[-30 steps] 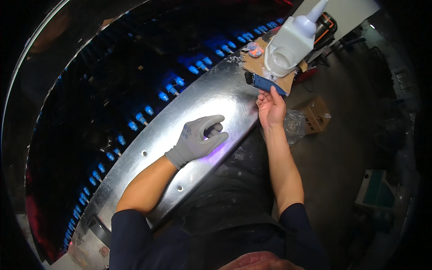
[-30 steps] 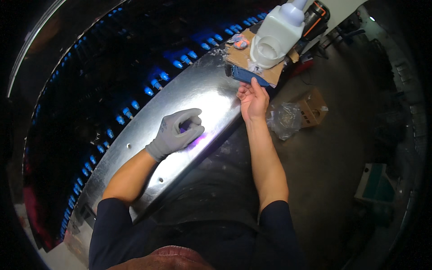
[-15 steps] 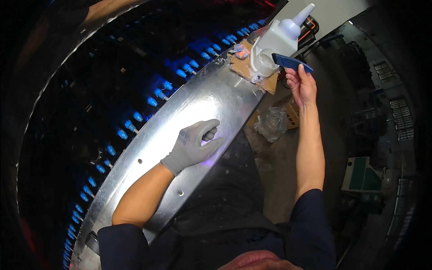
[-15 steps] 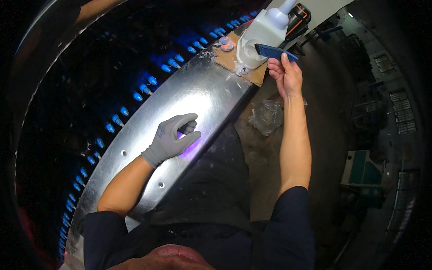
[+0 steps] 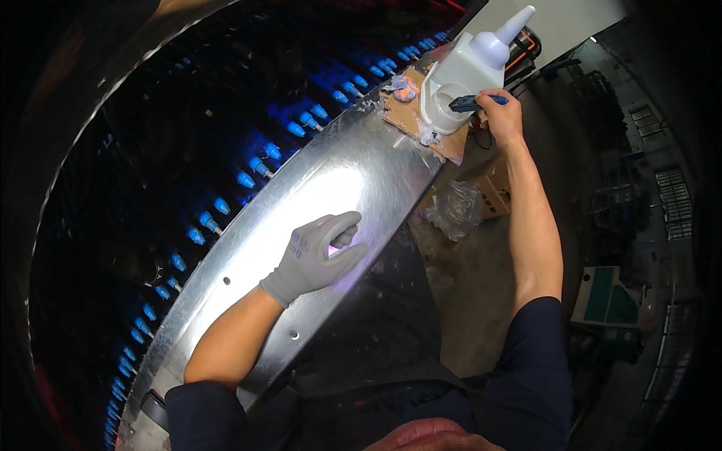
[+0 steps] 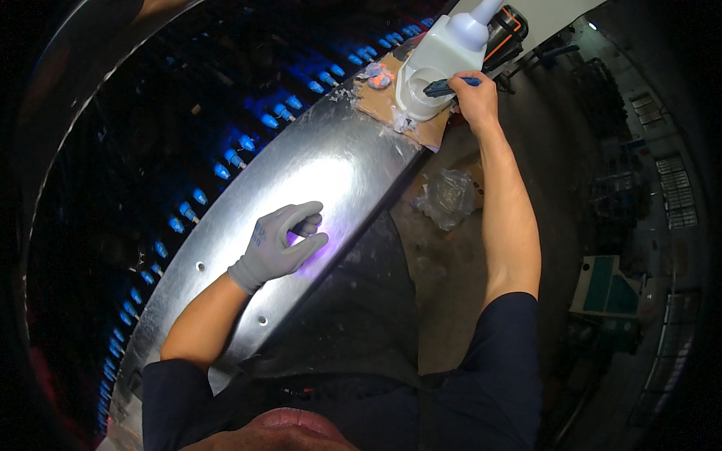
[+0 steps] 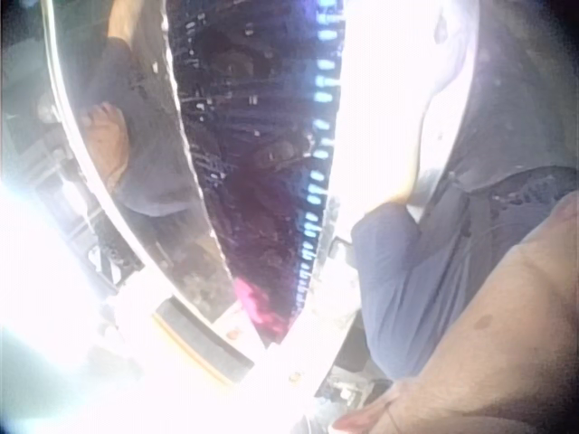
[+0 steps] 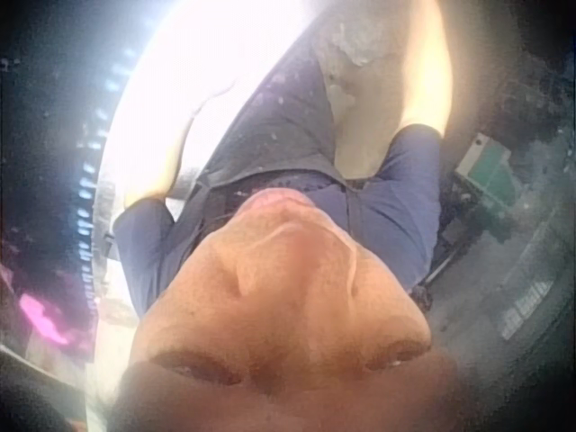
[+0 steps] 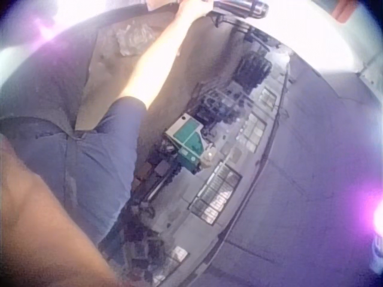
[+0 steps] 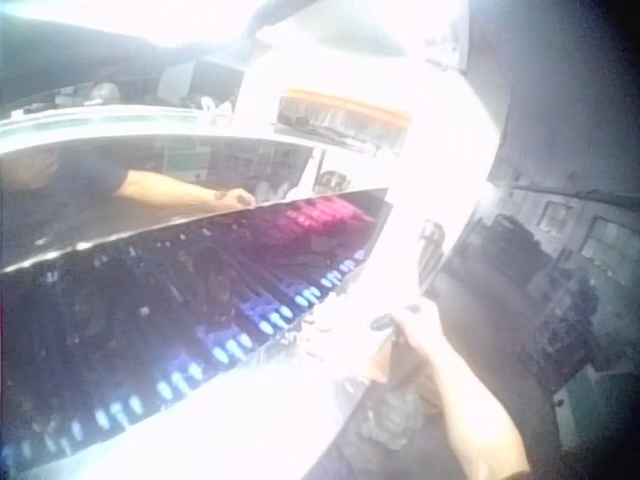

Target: The person applies glue to the sole of a black sneaker using a blue brush, repeatedly dipping the brush into a white bottle and spreading the adhesive along the sole edge. The person handles multiple shoes one at a time, rotating each to cover different areas of the sole.

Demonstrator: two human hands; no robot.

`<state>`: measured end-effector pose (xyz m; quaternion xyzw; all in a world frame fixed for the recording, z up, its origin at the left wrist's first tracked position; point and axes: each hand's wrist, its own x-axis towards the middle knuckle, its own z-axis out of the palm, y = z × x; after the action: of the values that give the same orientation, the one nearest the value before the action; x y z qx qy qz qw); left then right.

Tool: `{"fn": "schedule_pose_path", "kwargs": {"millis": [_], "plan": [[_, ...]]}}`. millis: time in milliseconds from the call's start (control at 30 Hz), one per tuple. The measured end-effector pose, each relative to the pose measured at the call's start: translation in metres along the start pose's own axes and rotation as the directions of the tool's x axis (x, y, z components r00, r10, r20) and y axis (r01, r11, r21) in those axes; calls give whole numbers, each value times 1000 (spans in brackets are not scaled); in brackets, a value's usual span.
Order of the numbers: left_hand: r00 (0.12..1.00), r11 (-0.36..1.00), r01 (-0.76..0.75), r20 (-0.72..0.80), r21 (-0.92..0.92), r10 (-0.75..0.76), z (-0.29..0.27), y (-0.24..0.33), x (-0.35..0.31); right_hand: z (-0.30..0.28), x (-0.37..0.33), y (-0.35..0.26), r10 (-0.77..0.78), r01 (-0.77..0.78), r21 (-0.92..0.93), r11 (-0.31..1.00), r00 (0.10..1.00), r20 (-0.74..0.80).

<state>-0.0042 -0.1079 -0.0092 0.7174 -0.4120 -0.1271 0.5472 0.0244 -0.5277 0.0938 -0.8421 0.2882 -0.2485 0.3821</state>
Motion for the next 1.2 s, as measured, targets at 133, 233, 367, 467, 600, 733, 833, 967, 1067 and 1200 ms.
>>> {"fn": "schedule_pose_path", "kwargs": {"millis": [133,233,367,467,600,733,833,967,1067,1200], "plan": [[1000,1000,4,0,-6,-4,1,-6,1,0,14,5,50,-50,-10,999,991,121],[999,998,39,11,-41,-38,0,-6,3,0,22,7,80,-79,-9,997,976,200],[997,994,68,31,-80,-66,-1,-6,5,-5,30,1,91,-94,-3,996,959,268],[997,989,74,34,-131,-70,0,-10,6,-3,37,7,69,-75,9,997,947,313],[994,980,99,56,-175,-90,-1,-10,8,4,40,12,12,-17,45,999,995,96],[996,973,85,47,-213,-76,0,-13,9,2,28,10,-55,61,84,995,996,-73],[995,968,91,47,-233,-82,1,-16,10,-12,2,-3,-90,87,205,975,996,6],[992,966,122,36,-228,-117,1,-16,10,-21,-67,-62,-303,254,400,880,951,61],[996,971,89,11,-224,-89,2,-20,8,-35,-119,-115,-723,699,314,642,689,-56],[996,977,16,89,-212,3,18,-9,17,-102,-180,-157,-947,947,72,311,316,-61]]}}
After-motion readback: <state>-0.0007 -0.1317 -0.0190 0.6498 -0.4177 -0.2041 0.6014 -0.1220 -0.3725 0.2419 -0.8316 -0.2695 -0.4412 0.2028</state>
